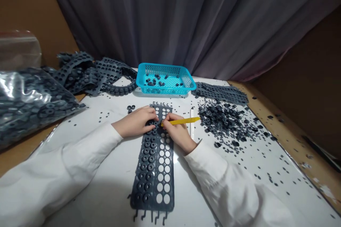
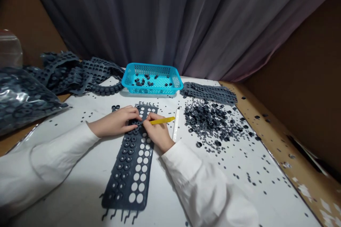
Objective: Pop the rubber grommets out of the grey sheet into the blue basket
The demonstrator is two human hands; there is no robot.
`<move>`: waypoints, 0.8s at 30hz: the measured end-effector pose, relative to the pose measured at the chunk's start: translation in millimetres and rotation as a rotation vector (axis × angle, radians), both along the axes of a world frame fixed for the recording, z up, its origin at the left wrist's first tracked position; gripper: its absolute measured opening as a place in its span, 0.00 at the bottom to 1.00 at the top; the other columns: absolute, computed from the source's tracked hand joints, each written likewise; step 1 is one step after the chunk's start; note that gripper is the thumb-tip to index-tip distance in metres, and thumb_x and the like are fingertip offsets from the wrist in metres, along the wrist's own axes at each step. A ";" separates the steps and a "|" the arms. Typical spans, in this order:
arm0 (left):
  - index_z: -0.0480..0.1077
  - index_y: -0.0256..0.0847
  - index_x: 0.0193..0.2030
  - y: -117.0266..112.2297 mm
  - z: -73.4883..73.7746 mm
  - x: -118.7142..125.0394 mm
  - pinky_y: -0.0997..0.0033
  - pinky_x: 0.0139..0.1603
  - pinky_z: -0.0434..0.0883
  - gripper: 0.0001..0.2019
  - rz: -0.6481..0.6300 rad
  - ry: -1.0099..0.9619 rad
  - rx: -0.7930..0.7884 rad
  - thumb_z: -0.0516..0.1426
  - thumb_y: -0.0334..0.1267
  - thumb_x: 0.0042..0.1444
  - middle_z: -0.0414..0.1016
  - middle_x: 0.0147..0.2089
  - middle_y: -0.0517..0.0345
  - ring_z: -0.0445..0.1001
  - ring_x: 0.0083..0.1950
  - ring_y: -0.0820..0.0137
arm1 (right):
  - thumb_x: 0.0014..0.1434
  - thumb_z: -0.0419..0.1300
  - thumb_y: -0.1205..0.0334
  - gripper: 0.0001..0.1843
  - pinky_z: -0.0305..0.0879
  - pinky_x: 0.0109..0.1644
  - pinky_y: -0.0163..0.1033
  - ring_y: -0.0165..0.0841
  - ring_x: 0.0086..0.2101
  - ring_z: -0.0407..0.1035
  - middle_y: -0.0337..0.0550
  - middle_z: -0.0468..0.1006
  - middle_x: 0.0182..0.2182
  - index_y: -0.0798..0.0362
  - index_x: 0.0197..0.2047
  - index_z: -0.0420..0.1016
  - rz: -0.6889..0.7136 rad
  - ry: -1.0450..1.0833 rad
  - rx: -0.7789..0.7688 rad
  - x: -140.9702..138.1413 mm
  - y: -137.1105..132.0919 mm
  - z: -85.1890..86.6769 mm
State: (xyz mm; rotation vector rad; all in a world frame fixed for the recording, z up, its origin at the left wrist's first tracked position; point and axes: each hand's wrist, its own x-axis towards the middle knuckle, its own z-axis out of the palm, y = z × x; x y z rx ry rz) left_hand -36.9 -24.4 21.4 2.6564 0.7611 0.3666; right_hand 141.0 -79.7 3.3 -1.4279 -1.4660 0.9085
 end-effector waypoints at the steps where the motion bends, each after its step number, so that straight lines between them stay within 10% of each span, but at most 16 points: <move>1: 0.72 0.39 0.43 -1.1 1.7 0.9 0.62 0.48 0.66 0.09 -0.007 0.036 0.045 0.55 0.34 0.57 0.70 0.42 0.51 0.68 0.46 0.62 | 0.47 0.52 0.65 0.09 0.52 0.26 0.33 0.29 0.22 0.58 0.33 0.63 0.16 0.52 0.18 0.59 0.013 -0.036 0.014 -0.3 0.6 0.6; 12: 0.71 0.33 0.37 -14.3 -2.8 10.3 0.61 0.45 0.68 0.06 -0.087 0.242 0.424 0.52 0.26 0.59 0.71 0.36 0.50 0.68 0.41 0.62 | 0.47 0.52 0.64 0.09 0.51 0.26 0.34 0.29 0.21 0.56 0.32 0.60 0.15 0.51 0.18 0.58 0.022 -0.033 -0.015 0.9 4.7 -0.7; 24: 0.69 0.35 0.39 -12.7 3.6 4.7 0.61 0.47 0.68 0.08 -0.029 0.169 0.255 0.50 0.33 0.62 0.71 0.40 0.49 0.68 0.44 0.62 | 0.47 0.52 0.63 0.09 0.53 0.27 0.34 0.29 0.22 0.59 0.33 0.63 0.16 0.52 0.18 0.59 0.010 0.030 -0.037 3.8 9.3 -10.4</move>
